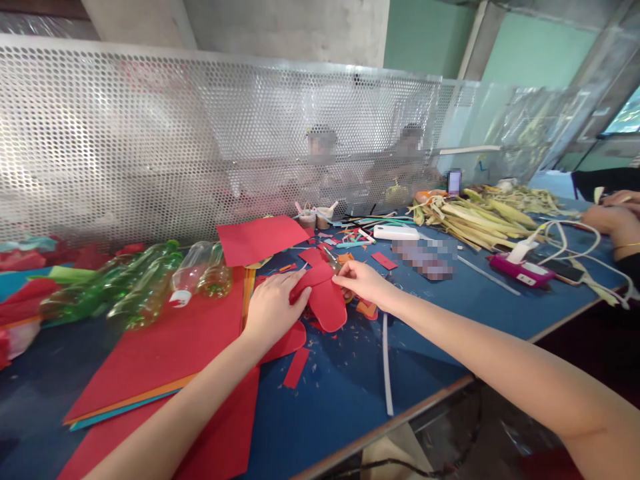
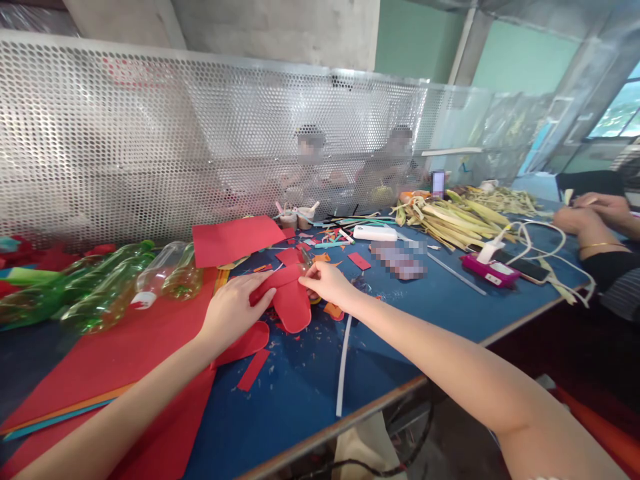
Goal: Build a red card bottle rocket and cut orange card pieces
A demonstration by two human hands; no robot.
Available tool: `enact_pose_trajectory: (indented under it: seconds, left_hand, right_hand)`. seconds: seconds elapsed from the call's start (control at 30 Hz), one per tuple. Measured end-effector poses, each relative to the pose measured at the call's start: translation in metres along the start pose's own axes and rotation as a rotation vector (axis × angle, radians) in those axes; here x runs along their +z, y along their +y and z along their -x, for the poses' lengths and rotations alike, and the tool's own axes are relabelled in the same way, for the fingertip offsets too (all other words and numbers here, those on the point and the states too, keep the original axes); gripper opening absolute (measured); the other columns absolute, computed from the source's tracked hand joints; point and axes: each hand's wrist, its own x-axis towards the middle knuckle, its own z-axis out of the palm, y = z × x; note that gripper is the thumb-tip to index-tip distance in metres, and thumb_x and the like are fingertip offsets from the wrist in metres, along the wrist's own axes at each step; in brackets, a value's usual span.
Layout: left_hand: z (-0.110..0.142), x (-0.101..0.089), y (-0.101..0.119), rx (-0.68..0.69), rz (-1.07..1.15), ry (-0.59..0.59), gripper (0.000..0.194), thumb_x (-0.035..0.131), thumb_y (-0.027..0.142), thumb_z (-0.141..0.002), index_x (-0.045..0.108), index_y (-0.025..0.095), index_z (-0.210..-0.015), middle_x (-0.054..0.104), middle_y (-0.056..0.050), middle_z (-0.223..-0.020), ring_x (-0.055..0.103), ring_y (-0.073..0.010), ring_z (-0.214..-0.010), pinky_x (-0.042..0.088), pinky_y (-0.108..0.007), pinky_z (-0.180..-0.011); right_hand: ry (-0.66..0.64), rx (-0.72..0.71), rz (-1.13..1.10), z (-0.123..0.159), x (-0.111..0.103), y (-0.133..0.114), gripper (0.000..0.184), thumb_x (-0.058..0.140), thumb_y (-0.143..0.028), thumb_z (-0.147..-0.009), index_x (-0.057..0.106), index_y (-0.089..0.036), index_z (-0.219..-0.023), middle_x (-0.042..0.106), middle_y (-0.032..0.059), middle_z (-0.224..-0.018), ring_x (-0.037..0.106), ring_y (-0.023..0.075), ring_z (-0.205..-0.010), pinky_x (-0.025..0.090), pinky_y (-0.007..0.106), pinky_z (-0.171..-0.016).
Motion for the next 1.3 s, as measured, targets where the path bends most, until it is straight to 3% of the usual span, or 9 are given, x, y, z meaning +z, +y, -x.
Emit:
enact_pose_trajectory:
  seconds: [0.3,0.43,0.6,0.77,0.87,0.93,1.07,1.2,1.3]
  left_hand:
    - [0.000,-0.003,-0.002,-0.005,0.059,-0.018,0.045,0.039,0.038,-0.091,0.060,0.014,-0.122,0.066,-0.010,-0.122,0.061,-0.0269,-0.112,0.047,-0.040,-0.095]
    - [0.002,-0.007,-0.005,-0.001,0.154,-0.006,0.051,0.026,0.039,-0.095,0.057,0.013,-0.125,0.062,-0.010,-0.127,0.057,-0.0245,-0.118,0.043,-0.039,-0.101]
    - [0.000,-0.017,-0.021,-0.047,0.188,-0.001,0.054,0.025,0.045,-0.093,0.060,0.015,-0.120,0.064,-0.010,-0.125,0.055,-0.0257,-0.119,0.039,-0.042,-0.104]
    - [-0.006,-0.035,-0.053,-0.106,0.338,-0.226,0.064,0.030,0.057,-0.087,0.048,0.017,-0.133,0.054,-0.012,-0.137,0.047,-0.0271,-0.127,0.033,-0.045,-0.106]
    - [-0.007,-0.044,-0.068,-0.052,0.278,-0.447,0.086,0.059,0.062,-0.069,0.032,0.026,-0.143,0.040,-0.011,-0.148,0.035,-0.0352,-0.134,0.031,-0.052,-0.105]
    - [-0.005,-0.046,-0.073,-0.039,0.234,-0.498,0.100,0.069,0.058,-0.061,0.026,0.028,-0.146,0.045,-0.013,-0.144,0.037,-0.0379,-0.131,0.032,-0.053,-0.103]
    - [-0.003,-0.043,-0.070,-0.002,0.267,-0.527,0.090,0.070,0.054,-0.063,0.035,0.031,-0.142,0.063,-0.009,-0.121,0.055,-0.0334,-0.113,0.042,-0.044,-0.093]
    - [-0.004,-0.042,-0.068,-0.131,0.379,-0.531,0.079,0.069,0.054,-0.064,0.048,0.027,-0.135,0.071,-0.005,-0.106,0.066,-0.0279,-0.091,0.049,-0.035,-0.080]
    - [-0.004,-0.039,-0.075,-0.212,0.532,-0.454,0.072,0.072,0.051,-0.061,0.056,0.027,-0.127,0.072,-0.003,-0.105,0.068,-0.0273,-0.090,0.051,-0.033,-0.079]
  right_hand:
    - [-0.113,0.008,0.089,0.000,-0.008,-0.007,0.024,0.057,-0.029,-0.088,0.046,-0.021,-0.068,0.061,-0.0039,-0.056,0.059,0.0111,-0.050,0.049,0.023,-0.050]
    - [-0.103,-0.047,0.187,0.006,-0.028,-0.009,0.027,0.045,-0.036,-0.093,0.047,-0.021,-0.071,0.062,-0.0005,-0.062,0.060,0.0129,-0.053,0.051,0.026,-0.055]
    - [-0.027,-0.197,0.403,0.026,-0.063,-0.004,0.014,0.057,-0.032,-0.080,0.051,-0.022,-0.072,0.061,-0.0005,-0.066,0.061,0.0171,-0.063,0.049,0.032,-0.068]
    - [0.039,-0.273,0.548,0.054,-0.085,0.010,0.018,0.054,-0.039,-0.078,0.054,-0.022,-0.073,0.064,0.0038,-0.075,0.061,0.0214,-0.071,0.048,0.035,-0.071]
    - [0.098,-0.317,0.639,0.063,-0.092,0.019,0.023,0.050,-0.044,-0.080,0.056,-0.022,-0.075,0.067,0.0055,-0.079,0.064,0.0213,-0.069,0.050,0.033,-0.067]
    - [0.116,-0.343,0.667,0.063,-0.095,0.022,0.026,0.048,-0.046,-0.081,0.057,-0.022,-0.075,0.068,0.0056,-0.077,0.064,0.0214,-0.066,0.051,0.033,-0.066]
    - [0.116,-0.383,0.688,0.062,-0.092,0.021,0.026,0.048,-0.046,-0.081,0.058,-0.022,-0.076,0.069,0.0058,-0.077,0.065,0.0214,-0.066,0.052,0.033,-0.066]
    - [0.123,-0.485,0.716,0.073,-0.068,0.006,0.019,0.049,-0.038,-0.085,0.058,-0.021,-0.081,0.070,0.0046,-0.080,0.066,0.0198,-0.069,0.051,0.030,-0.064]
    - [-0.067,-0.604,0.712,0.084,-0.033,-0.009,0.014,0.050,-0.029,-0.089,0.060,-0.021,-0.084,0.069,0.0020,-0.078,0.065,0.0152,-0.066,0.051,0.026,-0.063]
